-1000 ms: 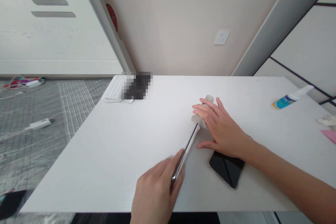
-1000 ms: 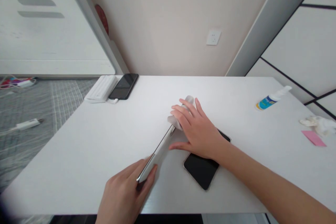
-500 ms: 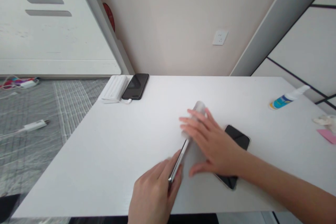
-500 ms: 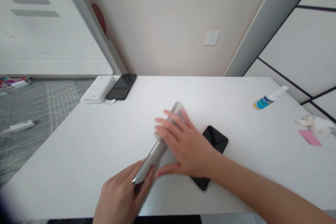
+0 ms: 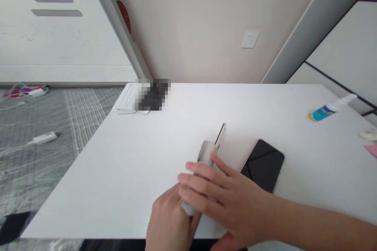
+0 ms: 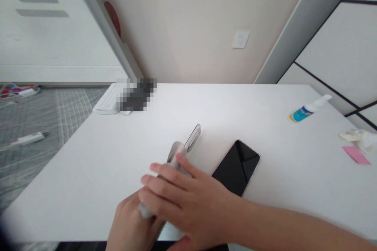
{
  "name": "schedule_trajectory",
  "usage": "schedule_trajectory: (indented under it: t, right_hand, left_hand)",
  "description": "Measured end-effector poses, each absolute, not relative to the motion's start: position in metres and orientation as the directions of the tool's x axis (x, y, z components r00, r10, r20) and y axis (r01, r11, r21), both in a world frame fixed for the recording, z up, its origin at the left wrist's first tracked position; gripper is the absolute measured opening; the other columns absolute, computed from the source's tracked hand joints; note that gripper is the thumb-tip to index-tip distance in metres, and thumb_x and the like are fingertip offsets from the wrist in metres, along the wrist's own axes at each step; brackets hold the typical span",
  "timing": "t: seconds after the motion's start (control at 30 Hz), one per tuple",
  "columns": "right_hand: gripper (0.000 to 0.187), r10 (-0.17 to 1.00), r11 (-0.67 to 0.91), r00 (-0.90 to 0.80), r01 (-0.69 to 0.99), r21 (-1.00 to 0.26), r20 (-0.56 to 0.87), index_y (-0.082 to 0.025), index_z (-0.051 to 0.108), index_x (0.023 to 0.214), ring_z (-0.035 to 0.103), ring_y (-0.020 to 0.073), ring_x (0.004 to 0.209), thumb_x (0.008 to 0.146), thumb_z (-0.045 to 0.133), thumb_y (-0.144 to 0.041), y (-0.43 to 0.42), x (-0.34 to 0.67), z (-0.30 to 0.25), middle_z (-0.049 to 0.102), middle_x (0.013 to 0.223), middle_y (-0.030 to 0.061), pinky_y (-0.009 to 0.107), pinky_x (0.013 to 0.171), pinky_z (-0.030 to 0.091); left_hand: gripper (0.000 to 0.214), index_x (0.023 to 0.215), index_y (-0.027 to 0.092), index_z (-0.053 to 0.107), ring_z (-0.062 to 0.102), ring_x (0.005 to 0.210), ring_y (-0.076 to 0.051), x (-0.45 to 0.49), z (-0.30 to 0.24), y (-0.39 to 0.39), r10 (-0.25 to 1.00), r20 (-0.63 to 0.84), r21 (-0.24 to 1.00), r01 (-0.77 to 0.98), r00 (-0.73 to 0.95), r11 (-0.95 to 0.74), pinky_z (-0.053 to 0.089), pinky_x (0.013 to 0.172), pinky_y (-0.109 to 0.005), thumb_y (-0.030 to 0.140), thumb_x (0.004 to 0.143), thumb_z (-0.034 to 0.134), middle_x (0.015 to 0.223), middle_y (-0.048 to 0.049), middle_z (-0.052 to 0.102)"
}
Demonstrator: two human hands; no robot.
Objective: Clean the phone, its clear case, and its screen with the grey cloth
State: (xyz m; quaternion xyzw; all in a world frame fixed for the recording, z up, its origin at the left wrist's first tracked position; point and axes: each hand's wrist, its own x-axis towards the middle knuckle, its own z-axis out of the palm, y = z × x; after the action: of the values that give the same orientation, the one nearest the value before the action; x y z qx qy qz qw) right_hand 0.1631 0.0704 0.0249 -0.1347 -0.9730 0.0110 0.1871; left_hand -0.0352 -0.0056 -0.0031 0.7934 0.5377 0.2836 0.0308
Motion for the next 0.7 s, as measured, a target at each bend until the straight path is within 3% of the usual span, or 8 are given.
schedule_trajectory:
  t: [0.07, 0.17, 0.23, 0.3, 0.43, 0.47, 0.6, 0.7]
  right_hand:
    - [0.087, 0.272, 0.962, -0.896, 0.267, -0.065, 0.35, -0.011, 0.043, 0.151, 0.024, 0.0243, 0.155, 0.096, 0.031, -0.078, 0.074, 0.165, 0.024, 0.045, 0.159, 0.0098, 0.052, 0.129, -0.002]
    - [0.093, 0.548, 0.832, -0.756, 0.538, -0.137, 0.358, -0.009, 0.043, 0.149, 0.03, 0.0305, 0.153, 0.092, 0.03, -0.082, 0.096, 0.179, 0.025, 0.048, 0.156, 0.0167, 0.061, 0.127, 0.005]
    - [0.097, 0.63, 0.768, -0.683, 0.618, -0.166, 0.37, -0.008, 0.046, 0.146, 0.03, 0.036, 0.152, 0.09, 0.031, -0.085, 0.101, 0.183, 0.026, 0.049, 0.154, 0.0196, 0.066, 0.124, 0.011]
    - [0.096, 0.545, 0.835, -0.753, 0.529, -0.152, 0.368, -0.008, 0.049, 0.144, 0.026, 0.0359, 0.153, 0.09, 0.033, -0.085, 0.092, 0.177, 0.028, 0.048, 0.155, 0.0177, 0.064, 0.126, 0.009]
    - [0.085, 0.222, 0.975, -0.92, 0.213, -0.063, 0.323, -0.011, 0.043, 0.151, 0.021, 0.0238, 0.156, 0.099, 0.028, -0.076, 0.071, 0.163, 0.029, 0.045, 0.159, 0.0073, 0.049, 0.129, -0.004]
    - [0.085, 0.246, 0.969, -0.915, 0.238, -0.065, 0.321, -0.011, 0.042, 0.151, 0.022, 0.0223, 0.155, 0.099, 0.029, -0.076, 0.074, 0.165, 0.029, 0.045, 0.159, 0.0075, 0.048, 0.129, -0.006]
    - [0.094, 0.599, 0.794, -0.718, 0.59, -0.147, 0.353, -0.008, 0.043, 0.149, 0.028, 0.0308, 0.153, 0.092, 0.033, -0.082, 0.103, 0.184, 0.027, 0.047, 0.156, 0.0164, 0.06, 0.127, 0.007]
    - [0.098, 0.584, 0.806, -0.726, 0.573, -0.151, 0.362, -0.006, 0.047, 0.145, 0.026, 0.035, 0.153, 0.089, 0.036, -0.085, 0.097, 0.181, 0.026, 0.048, 0.155, 0.018, 0.063, 0.126, 0.011]
  left_hand:
    - [0.035, 0.075, 0.023, 0.06, 0.067, 0.054, -0.016, -0.035, -0.003, -0.006, 0.873, 0.416, 0.352, 0.84, 0.254, -0.412, 0.049, 0.05, -0.027, 0.028, 0.104, 0.041, 0.061, 0.001, 0.064]
    - [0.016, 0.099, 0.021, 0.066, 0.072, 0.066, -0.017, -0.034, -0.003, -0.006, 0.903, 0.347, 0.368, 0.849, 0.254, -0.38, 0.053, 0.058, -0.027, 0.025, 0.102, 0.05, 0.082, -0.0006, 0.074]
    - [0.016, 0.109, 0.021, 0.065, 0.074, 0.073, -0.017, -0.034, -0.003, -0.005, 0.907, 0.329, 0.369, 0.848, 0.264, -0.381, 0.055, 0.062, -0.027, 0.023, 0.101, 0.051, 0.09, -0.0015, 0.076]
    - [0.016, 0.097, 0.02, 0.065, 0.072, 0.066, -0.017, -0.035, -0.003, -0.005, 0.9, 0.347, 0.361, 0.847, 0.266, -0.39, 0.054, 0.058, -0.027, 0.023, 0.101, 0.049, 0.081, -0.0009, 0.074]
    - [0.036, 0.074, 0.022, 0.06, 0.066, 0.052, -0.017, -0.036, -0.004, -0.006, 0.868, 0.424, 0.338, 0.845, 0.257, -0.415, 0.049, 0.05, -0.028, 0.026, 0.104, 0.039, 0.06, 0.0003, 0.064]
    - [0.035, 0.075, 0.022, 0.06, 0.067, 0.053, -0.017, -0.036, -0.003, -0.006, 0.872, 0.418, 0.339, 0.847, 0.254, -0.409, 0.05, 0.051, -0.028, 0.027, 0.104, 0.04, 0.061, 0.0002, 0.065]
    - [0.017, 0.104, 0.021, 0.065, 0.074, 0.072, -0.017, -0.034, -0.002, -0.006, 0.906, 0.335, 0.369, 0.849, 0.259, -0.379, 0.054, 0.064, -0.027, 0.026, 0.102, 0.05, 0.089, -0.0011, 0.076]
    - [0.018, 0.103, 0.021, 0.065, 0.074, 0.074, -0.016, -0.034, -0.001, -0.005, 0.904, 0.333, 0.367, 0.846, 0.27, -0.388, 0.054, 0.064, -0.026, 0.025, 0.103, 0.047, 0.088, -0.0008, 0.076]
